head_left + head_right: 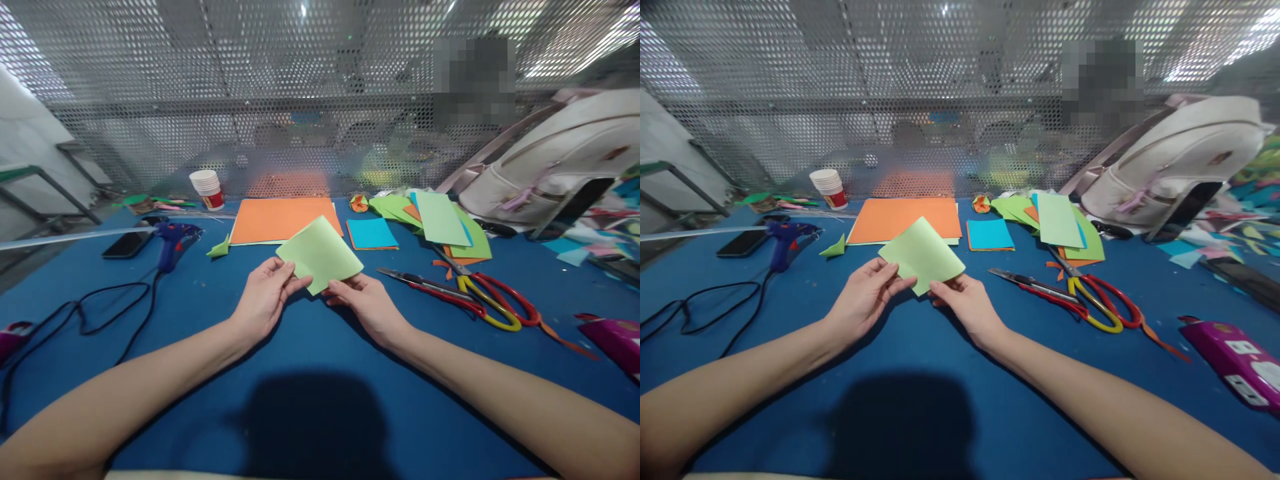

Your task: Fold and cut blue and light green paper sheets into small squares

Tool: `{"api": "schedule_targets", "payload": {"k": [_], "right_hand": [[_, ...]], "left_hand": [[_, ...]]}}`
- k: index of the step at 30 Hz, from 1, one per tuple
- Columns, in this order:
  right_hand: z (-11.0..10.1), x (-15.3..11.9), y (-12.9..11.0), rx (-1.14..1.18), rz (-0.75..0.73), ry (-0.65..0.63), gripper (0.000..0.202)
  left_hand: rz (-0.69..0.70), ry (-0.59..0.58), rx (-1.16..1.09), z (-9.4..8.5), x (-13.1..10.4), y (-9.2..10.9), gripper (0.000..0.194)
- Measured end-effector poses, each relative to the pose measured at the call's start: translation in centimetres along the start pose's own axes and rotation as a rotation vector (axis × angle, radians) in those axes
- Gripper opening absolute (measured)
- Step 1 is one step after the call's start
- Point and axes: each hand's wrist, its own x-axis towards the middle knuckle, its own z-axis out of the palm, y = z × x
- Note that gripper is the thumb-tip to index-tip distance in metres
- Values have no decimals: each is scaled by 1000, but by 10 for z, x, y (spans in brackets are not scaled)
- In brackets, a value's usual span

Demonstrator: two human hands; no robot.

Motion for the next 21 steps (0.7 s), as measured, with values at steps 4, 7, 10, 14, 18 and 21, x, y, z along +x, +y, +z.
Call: {"api": "schedule_targets", "payload": {"k": [4,7,10,14,18,21], "right_hand": [[-16,12,-17,-109,-180,152,41],[-14,17,-31,-242,-302,138,44],[5,12,-40,-324,-375,27,46],[29,2,-42,-368,-435,66,34],[32,-3,-40,-342,-431,89,24],[28,-4,-40,-334,-392,44,30]], "left_hand": [[87,-26,215,-8,0,10,25],[137,-56,413,-11,-6,21,27],[193,-48,545,-9,-18,32,27],[219,-34,619,-6,-34,39,26],[171,-34,606,-11,-44,40,24],[111,-37,604,-15,-48,43,22]]}}
